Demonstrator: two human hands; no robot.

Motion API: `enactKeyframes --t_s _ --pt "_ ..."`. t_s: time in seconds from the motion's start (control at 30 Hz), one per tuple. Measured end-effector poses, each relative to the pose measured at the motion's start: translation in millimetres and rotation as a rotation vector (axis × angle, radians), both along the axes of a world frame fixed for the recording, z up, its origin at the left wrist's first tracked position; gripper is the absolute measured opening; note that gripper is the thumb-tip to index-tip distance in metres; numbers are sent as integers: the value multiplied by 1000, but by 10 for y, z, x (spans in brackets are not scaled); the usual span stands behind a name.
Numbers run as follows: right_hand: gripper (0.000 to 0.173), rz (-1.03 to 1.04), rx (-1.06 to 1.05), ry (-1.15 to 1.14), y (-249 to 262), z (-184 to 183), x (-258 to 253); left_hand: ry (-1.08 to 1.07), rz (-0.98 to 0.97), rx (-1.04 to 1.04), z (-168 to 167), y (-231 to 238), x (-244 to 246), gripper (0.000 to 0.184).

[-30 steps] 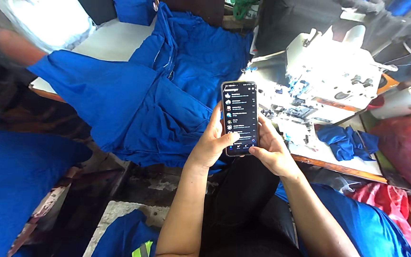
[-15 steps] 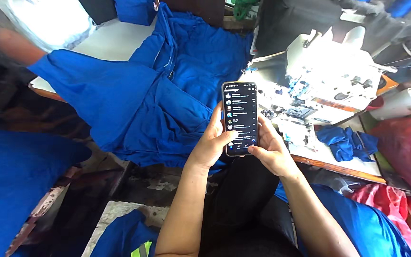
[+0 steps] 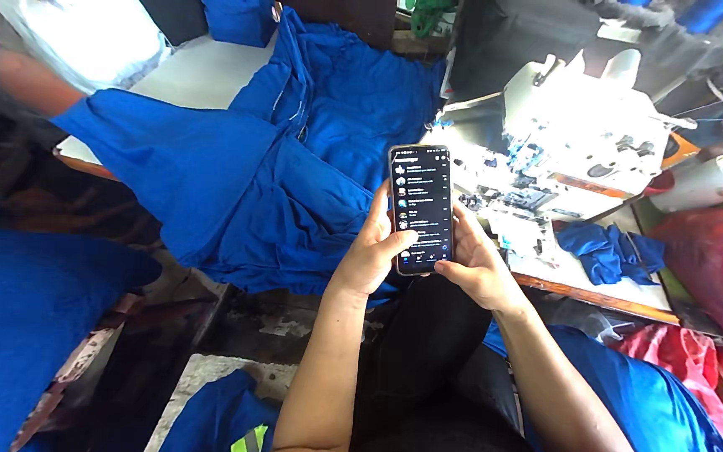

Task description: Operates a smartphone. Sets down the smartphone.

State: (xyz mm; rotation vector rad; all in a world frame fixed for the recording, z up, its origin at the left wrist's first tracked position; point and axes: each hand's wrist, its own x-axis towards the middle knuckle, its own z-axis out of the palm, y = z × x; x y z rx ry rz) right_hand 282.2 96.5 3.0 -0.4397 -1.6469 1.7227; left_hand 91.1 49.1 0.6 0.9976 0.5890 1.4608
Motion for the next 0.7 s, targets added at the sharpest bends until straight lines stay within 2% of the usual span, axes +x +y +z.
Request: enactKeyframes --t_s 0.6,0.7 --pt "86 2 15 7 -3 -4 3 -8 -18 16 -13 1 -8 77" --pt "86 -5 21 -3 -11 1 4 14 51 -22 79 -31 60 74"
